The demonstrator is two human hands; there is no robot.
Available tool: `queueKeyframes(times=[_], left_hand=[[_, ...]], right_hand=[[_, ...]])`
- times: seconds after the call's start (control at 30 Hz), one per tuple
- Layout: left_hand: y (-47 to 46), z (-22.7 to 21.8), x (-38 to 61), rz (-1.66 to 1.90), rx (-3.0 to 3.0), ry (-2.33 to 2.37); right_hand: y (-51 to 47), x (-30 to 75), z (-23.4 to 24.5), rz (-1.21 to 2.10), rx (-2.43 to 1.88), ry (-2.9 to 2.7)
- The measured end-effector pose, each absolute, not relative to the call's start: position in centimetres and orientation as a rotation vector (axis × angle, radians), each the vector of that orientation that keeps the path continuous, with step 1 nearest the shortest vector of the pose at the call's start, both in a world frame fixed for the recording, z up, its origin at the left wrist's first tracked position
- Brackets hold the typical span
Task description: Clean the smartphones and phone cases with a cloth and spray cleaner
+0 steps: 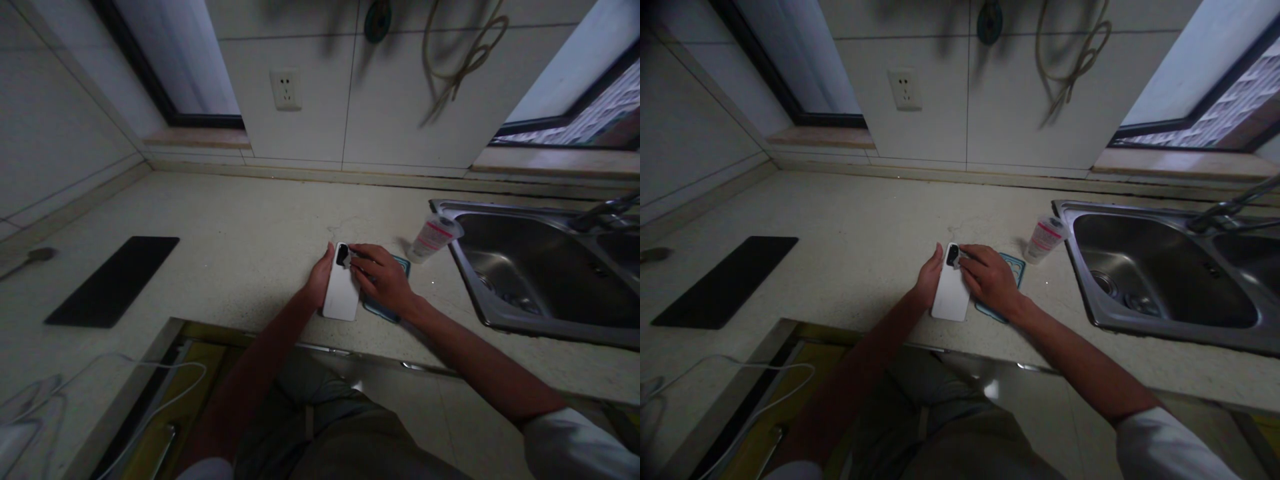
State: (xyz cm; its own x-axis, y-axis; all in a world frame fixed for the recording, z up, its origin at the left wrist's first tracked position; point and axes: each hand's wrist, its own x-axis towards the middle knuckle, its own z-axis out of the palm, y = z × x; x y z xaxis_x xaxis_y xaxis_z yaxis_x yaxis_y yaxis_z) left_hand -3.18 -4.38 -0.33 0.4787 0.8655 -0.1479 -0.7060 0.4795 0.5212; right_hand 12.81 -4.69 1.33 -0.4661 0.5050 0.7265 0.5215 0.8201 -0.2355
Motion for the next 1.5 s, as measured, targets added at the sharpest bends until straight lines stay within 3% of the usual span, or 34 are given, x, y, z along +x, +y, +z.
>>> queueKeyframes(times=[1.0,1.5], left_hand=[[-5.5,0.7,-1.3,1.125,0.391,0.488],[-4.7,-0.1,-3.0,0.999,0.400,0.496]], right_hand=[[-4.7,12.8,1.4,-0.016,-0.771,-2.149],[-4.6,12.9,1.2,-0.006,-0.766,-2.155]])
